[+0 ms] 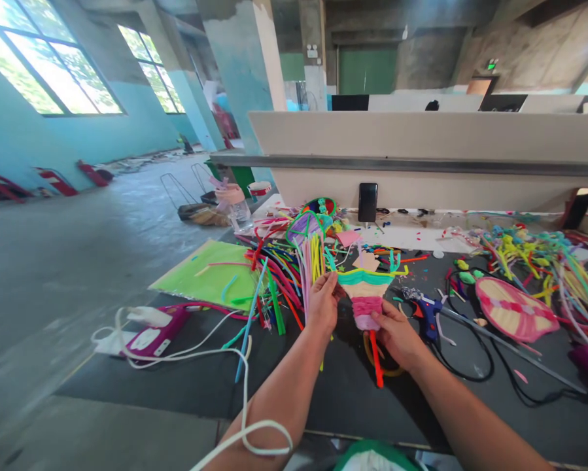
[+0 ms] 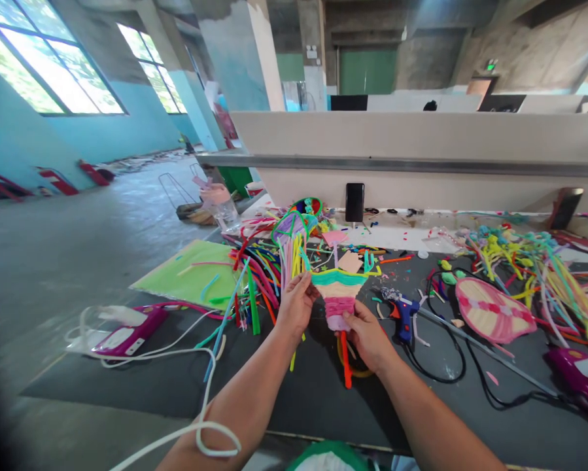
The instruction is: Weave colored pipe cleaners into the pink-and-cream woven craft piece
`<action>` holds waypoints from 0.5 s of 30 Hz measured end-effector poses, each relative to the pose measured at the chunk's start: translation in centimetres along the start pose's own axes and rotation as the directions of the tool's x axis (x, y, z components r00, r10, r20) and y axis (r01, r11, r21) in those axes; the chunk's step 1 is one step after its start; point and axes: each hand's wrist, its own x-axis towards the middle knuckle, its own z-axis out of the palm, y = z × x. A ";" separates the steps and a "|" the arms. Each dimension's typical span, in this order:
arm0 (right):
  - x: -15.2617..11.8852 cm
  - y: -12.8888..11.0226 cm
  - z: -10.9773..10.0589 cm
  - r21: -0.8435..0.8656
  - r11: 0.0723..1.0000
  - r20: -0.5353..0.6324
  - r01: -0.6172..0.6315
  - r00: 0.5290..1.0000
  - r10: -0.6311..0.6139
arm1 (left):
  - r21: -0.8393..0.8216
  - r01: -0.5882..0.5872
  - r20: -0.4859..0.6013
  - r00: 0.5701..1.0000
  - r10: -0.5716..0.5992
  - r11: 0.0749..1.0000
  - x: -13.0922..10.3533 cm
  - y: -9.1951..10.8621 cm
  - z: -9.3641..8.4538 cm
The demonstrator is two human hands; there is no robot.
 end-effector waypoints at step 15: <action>1.3 -2.8 -2.7 0.101 0.971 -0.403 0.219 0.901 -0.161 | 0.140 0.113 0.111 0.985 -0.129 0.984 -0.9 -1.4 0.6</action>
